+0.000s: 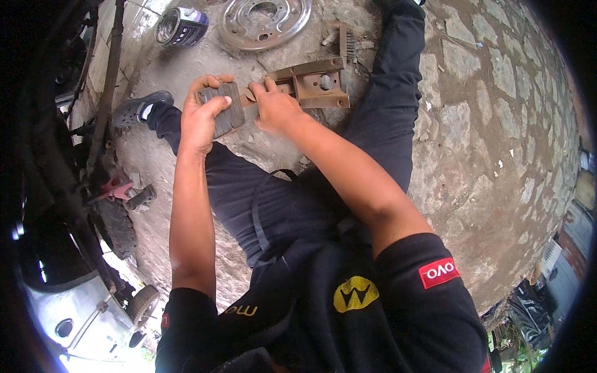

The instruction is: The person sits on the ground and scrubs a circular metal part with a small abrasive block, then flips it over and continues scrubbing. The person also scrubs a rectangular metal bracket with the same abrasive block.

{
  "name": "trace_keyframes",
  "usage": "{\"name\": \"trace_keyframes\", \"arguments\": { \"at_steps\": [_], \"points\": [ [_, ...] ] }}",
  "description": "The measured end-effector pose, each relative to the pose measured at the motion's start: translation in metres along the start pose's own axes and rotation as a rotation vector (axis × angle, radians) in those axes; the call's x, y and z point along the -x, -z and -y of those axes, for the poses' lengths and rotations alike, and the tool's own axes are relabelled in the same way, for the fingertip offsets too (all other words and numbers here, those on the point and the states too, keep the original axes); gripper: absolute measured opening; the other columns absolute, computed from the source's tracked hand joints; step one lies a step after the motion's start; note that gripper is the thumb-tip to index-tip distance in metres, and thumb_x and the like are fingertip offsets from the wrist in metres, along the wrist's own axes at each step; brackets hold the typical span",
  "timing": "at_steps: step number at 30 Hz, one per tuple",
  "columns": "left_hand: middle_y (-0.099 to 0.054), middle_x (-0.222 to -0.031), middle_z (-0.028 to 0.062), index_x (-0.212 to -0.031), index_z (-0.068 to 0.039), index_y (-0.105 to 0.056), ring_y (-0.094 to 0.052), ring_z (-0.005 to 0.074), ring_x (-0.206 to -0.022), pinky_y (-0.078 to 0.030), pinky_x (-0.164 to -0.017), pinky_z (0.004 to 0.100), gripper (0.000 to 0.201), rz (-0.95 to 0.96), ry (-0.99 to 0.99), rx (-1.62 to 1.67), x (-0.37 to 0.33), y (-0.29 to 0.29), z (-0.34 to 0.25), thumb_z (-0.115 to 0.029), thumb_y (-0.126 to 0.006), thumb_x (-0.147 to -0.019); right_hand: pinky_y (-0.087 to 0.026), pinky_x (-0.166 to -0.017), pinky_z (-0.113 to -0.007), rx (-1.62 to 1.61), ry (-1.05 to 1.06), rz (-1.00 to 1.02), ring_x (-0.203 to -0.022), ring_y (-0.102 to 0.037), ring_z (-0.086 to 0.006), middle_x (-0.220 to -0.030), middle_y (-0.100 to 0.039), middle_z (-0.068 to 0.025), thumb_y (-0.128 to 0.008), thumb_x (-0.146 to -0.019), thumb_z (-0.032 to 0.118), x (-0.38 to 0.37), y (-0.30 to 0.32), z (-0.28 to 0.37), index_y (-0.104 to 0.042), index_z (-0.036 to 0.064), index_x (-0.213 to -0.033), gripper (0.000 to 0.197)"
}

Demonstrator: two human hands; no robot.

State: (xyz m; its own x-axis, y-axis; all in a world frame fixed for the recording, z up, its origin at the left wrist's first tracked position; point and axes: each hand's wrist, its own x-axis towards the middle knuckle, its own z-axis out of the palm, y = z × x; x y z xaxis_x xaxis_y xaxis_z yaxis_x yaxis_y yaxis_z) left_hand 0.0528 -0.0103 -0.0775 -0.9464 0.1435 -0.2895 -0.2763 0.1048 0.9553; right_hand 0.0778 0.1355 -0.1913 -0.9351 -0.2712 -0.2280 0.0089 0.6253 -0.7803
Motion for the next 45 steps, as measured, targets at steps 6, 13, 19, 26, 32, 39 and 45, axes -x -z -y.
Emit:
{"name": "trace_keyframes", "arguments": {
  "at_steps": [6,13,19,26,32,39,45],
  "points": [
    [-0.067,-0.119,0.0092,-0.106,-0.006,-0.057,-0.062,0.0165,-0.100,-0.051,-0.088,0.0306,0.030,-0.033,0.012,0.018,-0.003,0.003,0.002,0.007,-0.060,-0.079,-0.056,-0.088,-0.052,-0.018,0.140,-0.100,-0.103,-0.067,-0.0468,-0.163,-0.020,-0.0276,-0.070,-0.078,0.011,0.025,-0.014,0.018,-0.016,0.0037,-0.158,0.097],
    [-0.067,-0.114,0.0084,-0.108,-0.004,-0.057,-0.062,0.0159,-0.095,-0.052,-0.084,0.0301,0.030,-0.155,0.063,0.103,-0.008,-0.002,0.004,0.006,-0.060,-0.080,-0.056,-0.087,-0.053,-0.101,0.200,-0.203,-0.101,-0.066,-0.0489,-0.164,-0.015,-0.0287,-0.070,-0.074,0.008,0.036,-0.034,0.020,-0.011,0.0032,-0.159,0.104],
    [-0.067,-0.112,0.0092,-0.114,-0.003,-0.058,-0.063,0.0175,-0.095,-0.051,-0.086,0.0318,0.035,-0.237,0.081,0.153,-0.017,-0.001,0.002,0.004,-0.061,-0.080,-0.056,-0.088,-0.052,-0.115,0.129,-0.155,-0.104,-0.065,-0.0490,-0.165,-0.010,-0.0281,-0.069,-0.075,0.008,0.020,-0.030,0.024,-0.010,0.0034,-0.160,0.103],
    [-0.067,-0.108,0.0088,-0.108,-0.004,-0.060,-0.062,0.0192,-0.097,-0.050,-0.088,0.0326,0.030,-0.406,0.123,0.253,-0.021,0.002,0.010,0.003,-0.062,-0.080,-0.055,-0.093,-0.051,-0.181,0.081,-0.071,-0.113,-0.061,-0.0494,-0.166,-0.011,-0.0236,-0.068,-0.078,0.011,0.032,-0.030,0.034,-0.017,0.0039,-0.158,0.095],
    [-0.067,-0.106,0.0079,-0.106,-0.004,-0.061,-0.061,0.0187,-0.096,-0.048,-0.089,0.0317,0.028,-0.423,0.129,0.263,-0.021,-0.003,0.010,0.003,-0.063,-0.079,-0.056,-0.091,-0.052,-0.177,0.131,-0.245,-0.106,-0.065,-0.0481,-0.166,-0.020,-0.0188,-0.065,-0.075,0.001,0.028,-0.039,0.028,-0.019,0.0115,-0.159,0.096],
    [-0.067,-0.103,0.0079,-0.106,-0.003,-0.062,-0.062,0.0189,-0.095,-0.049,-0.087,0.0324,0.025,-0.423,0.095,0.262,-0.027,-0.004,0.005,0.001,-0.064,-0.081,-0.048,-0.107,-0.047,-0.037,0.023,-0.071,-0.129,-0.054,-0.0425,-0.167,-0.021,-0.0148,-0.062,-0.076,-0.001,-0.015,-0.019,-0.015,-0.027,0.0118,-0.158,0.090],
    [-0.066,-0.102,0.0081,-0.104,-0.002,-0.064,-0.062,0.0195,-0.094,-0.050,-0.085,0.0341,0.018,-0.435,0.089,0.296,-0.037,-0.009,0.006,-0.005,-0.063,-0.086,-0.046,-0.109,-0.045,-0.061,0.072,-0.115,-0.128,-0.055,-0.0408,-0.159,-0.037,-0.0178,-0.057,-0.080,-0.002,-0.010,-0.007,-0.034,-0.039,0.0098,-0.153,0.076]
  ]
}}
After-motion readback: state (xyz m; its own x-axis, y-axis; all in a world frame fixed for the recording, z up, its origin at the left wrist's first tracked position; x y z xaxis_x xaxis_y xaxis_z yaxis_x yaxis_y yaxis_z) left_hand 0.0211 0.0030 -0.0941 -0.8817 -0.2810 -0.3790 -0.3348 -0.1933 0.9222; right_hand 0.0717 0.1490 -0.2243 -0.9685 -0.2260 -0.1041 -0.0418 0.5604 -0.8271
